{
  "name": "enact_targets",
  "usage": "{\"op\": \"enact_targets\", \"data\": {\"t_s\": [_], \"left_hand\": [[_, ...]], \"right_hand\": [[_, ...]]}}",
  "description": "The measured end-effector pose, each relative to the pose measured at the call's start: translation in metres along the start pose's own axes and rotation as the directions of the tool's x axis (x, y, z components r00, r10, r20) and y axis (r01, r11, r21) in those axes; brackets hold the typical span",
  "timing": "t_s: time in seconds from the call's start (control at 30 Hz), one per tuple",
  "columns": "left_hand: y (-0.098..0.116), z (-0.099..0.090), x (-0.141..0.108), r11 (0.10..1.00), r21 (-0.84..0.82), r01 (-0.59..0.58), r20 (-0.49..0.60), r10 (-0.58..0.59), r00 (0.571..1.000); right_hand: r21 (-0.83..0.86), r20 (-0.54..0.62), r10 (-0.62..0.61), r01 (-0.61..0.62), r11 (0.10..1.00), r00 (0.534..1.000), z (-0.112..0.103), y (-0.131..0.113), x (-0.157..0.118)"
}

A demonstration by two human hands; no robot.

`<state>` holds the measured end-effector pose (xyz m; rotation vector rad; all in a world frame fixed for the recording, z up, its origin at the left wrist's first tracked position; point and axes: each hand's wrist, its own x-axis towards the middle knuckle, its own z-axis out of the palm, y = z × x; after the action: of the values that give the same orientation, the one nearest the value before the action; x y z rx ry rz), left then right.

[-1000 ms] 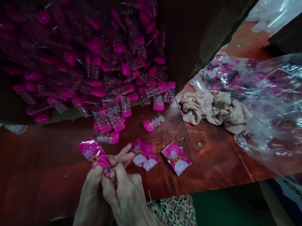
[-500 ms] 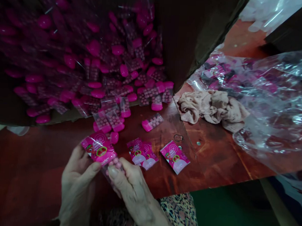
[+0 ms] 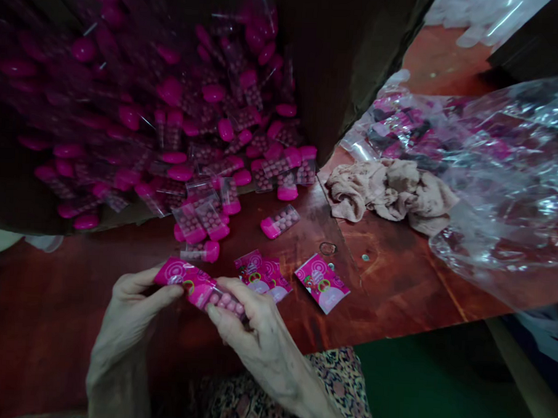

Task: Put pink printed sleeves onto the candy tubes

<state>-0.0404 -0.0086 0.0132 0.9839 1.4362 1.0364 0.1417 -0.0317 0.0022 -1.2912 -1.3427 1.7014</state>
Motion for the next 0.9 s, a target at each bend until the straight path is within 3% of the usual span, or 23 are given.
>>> {"op": "enact_targets", "data": {"t_s": [0.13, 0.3, 0.37, 0.43, 0.53, 0.6, 0.73, 0.83, 0.9], "left_hand": [[-0.009, 0.016, -0.003, 0.978, -0.202, 0.054, -0.133, -0.082, 0.988], [-0.011, 0.025, -0.01, 0.955, -0.273, 0.119, -0.102, -0.151, 0.983], [-0.011, 0.026, -0.013, 0.971, -0.222, 0.088, -0.128, -0.119, 0.985], [-0.011, 0.029, -0.016, 0.998, -0.068, 0.007, -0.208, -0.021, 0.978], [-0.011, 0.035, -0.02, 0.979, 0.172, -0.109, -0.303, 0.158, 0.94], [-0.011, 0.038, -0.022, 0.971, 0.201, -0.126, -0.35, 0.191, 0.917], [-0.016, 0.038, -0.022, 0.993, 0.095, -0.071, -0.419, 0.104, 0.902], [-0.019, 0.035, -0.02, 0.993, -0.122, 0.006, -0.334, -0.047, 0.941], [-0.019, 0.034, -0.019, 0.972, -0.226, 0.056, -0.272, -0.118, 0.955]], "right_hand": [[0.004, -0.011, 0.018, -0.018, 1.0, 1.0, -0.006, 0.001, -0.004], [0.15, 0.097, 0.064, -0.078, 0.986, 0.993, -0.012, 0.004, -0.002], [0.16, 0.101, 0.082, -0.098, 0.982, 0.992, -0.012, 0.006, 0.0], [0.117, 0.055, 0.078, -0.084, 0.99, 0.995, -0.01, 0.007, 0.0], [-0.001, -0.023, 0.06, -0.06, 0.998, 0.998, -0.002, 0.007, -0.002], [-0.053, -0.042, 0.061, -0.063, 0.997, 0.997, 0.003, 0.006, -0.004], [0.033, 0.009, 0.116, -0.116, 0.993, 0.993, 0.003, 0.006, -0.005], [0.218, 0.131, 0.128, -0.154, 0.964, 0.983, -0.003, 0.009, -0.002], [0.254, 0.162, 0.138, -0.176, 0.951, 0.977, -0.006, 0.012, -0.002]]}}
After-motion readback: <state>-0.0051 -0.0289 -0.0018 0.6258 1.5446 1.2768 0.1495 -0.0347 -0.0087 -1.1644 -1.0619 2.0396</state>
